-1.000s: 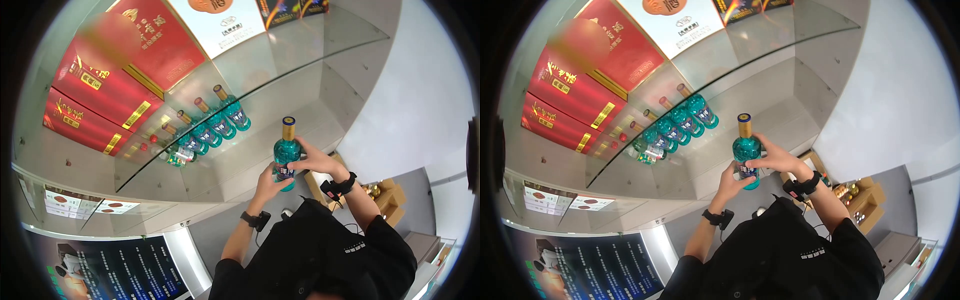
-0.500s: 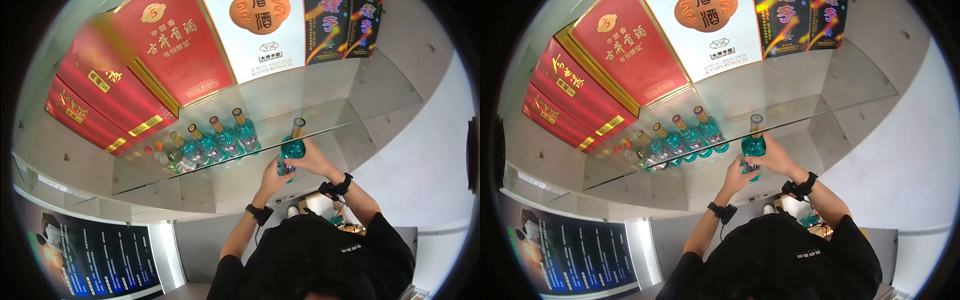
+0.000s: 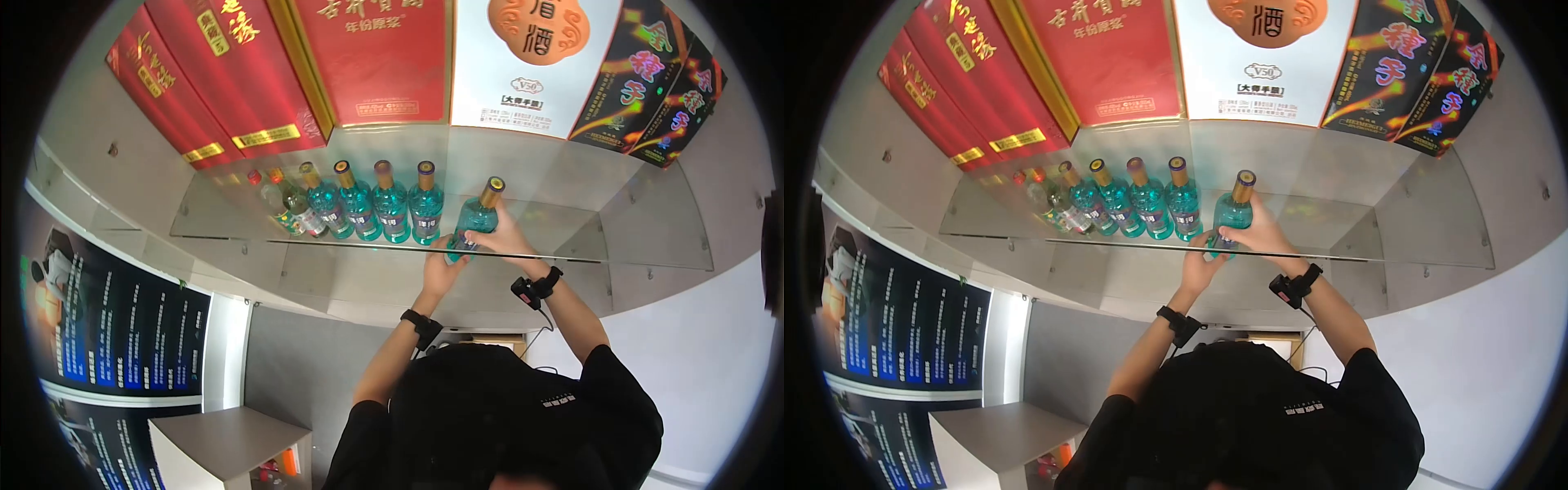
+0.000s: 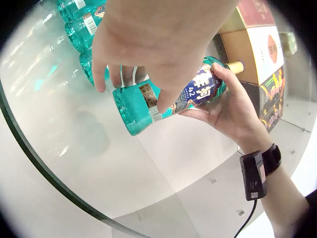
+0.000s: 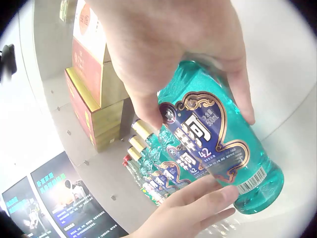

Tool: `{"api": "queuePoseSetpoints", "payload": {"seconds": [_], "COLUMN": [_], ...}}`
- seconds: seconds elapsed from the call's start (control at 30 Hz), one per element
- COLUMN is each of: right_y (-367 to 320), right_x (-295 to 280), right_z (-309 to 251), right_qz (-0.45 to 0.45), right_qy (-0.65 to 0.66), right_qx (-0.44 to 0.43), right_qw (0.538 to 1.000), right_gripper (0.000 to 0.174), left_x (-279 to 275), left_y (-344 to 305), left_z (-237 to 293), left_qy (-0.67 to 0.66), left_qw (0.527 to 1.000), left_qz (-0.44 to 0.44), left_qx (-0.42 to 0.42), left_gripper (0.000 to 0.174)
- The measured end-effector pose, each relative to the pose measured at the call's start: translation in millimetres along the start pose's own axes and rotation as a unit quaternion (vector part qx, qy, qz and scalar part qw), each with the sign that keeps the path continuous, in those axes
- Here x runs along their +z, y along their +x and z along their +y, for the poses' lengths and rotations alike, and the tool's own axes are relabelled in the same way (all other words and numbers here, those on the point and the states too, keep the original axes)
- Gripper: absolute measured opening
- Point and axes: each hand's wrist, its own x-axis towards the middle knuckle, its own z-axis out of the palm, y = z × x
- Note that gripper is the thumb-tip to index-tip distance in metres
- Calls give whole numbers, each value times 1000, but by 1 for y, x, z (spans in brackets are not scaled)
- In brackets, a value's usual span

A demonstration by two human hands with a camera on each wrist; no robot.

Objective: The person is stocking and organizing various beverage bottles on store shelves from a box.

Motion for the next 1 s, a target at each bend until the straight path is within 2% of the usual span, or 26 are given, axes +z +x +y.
{"api": "queuePoseSetpoints", "payload": {"seconds": [0.13, 0.23, 0.33, 0.43, 0.63, 0.83, 1.0], "right_y": [22, 30, 36, 42, 45, 49, 47], "right_x": [-5, -5, -3, -1, 3, 4, 8], "right_z": [6, 11, 17, 23, 26, 32, 18], "right_qz": [-28, -38, -38, -46, -44, -56, -58], "right_qy": [-27, -50, -67, -63, -94, -91, -102], "right_qx": [-60, -50, -38, -36, -35, -24, -14], "right_qw": [997, 997, 996, 996, 994, 994, 993], "right_gripper": [66, 66, 68, 70, 72, 72, 73], "left_x": [1, 1, 4, 5, 5, 4, -11], "left_y": [-2, -3, -7, -7, -10, -11, -1], "left_z": [-11, -26, -32, -33, -34, -38, -36], "left_qy": [-57, -11, 61, 84, 88, 67, -16], "left_qw": [995, 993, 996, 995, 993, 997, 992], "left_qz": [32, 9, 17, 9, -1, 11, -56], "left_qx": [-78, -116, -56, -45, -82, -39, -110], "left_gripper": [49, 45, 46, 50, 52, 50, 54]}}
